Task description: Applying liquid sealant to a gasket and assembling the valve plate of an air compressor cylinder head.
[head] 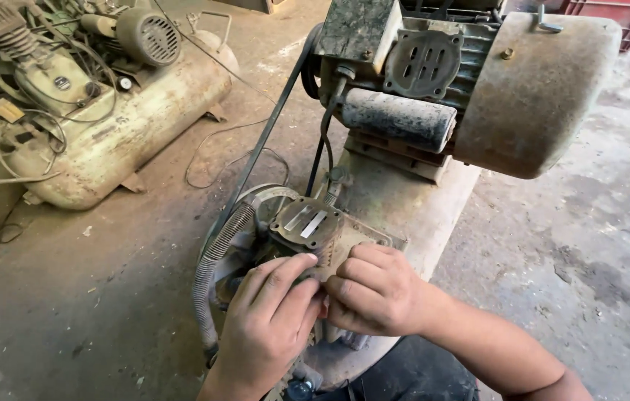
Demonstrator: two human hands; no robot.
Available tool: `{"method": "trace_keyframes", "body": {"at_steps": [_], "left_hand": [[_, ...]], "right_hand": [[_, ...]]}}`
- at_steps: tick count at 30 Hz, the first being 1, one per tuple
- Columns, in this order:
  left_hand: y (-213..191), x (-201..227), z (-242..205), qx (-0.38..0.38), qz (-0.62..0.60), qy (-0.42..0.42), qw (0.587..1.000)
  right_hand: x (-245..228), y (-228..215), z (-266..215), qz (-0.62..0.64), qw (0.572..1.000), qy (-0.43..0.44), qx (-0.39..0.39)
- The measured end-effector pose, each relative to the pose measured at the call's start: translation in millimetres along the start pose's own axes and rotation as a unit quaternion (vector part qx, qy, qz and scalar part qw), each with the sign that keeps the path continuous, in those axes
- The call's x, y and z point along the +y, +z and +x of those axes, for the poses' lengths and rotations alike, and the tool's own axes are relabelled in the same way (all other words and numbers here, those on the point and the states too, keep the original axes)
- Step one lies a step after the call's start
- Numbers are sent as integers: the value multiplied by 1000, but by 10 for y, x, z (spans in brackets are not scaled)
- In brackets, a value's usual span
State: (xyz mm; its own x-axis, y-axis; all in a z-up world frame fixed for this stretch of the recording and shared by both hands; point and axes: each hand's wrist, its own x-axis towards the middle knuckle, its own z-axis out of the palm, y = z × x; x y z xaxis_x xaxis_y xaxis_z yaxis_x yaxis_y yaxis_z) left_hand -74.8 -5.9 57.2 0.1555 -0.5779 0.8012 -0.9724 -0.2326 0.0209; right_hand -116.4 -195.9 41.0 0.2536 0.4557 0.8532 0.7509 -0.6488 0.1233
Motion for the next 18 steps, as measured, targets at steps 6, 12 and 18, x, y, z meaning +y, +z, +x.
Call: {"method": "trace_keyframes", "body": {"at_steps": [6,12,18], "left_hand": [[36,-2,-15,6,-25,9,1000],[42,-127,-133,67,-29,-9,997],[-110,-390,-160,66,-78,-132,986]], "right_hand": [[-6,146,-257,42,995,63,70],[222,252,-706,76,973,203,84],[471,239,-1112,195,893,392,100]]}}
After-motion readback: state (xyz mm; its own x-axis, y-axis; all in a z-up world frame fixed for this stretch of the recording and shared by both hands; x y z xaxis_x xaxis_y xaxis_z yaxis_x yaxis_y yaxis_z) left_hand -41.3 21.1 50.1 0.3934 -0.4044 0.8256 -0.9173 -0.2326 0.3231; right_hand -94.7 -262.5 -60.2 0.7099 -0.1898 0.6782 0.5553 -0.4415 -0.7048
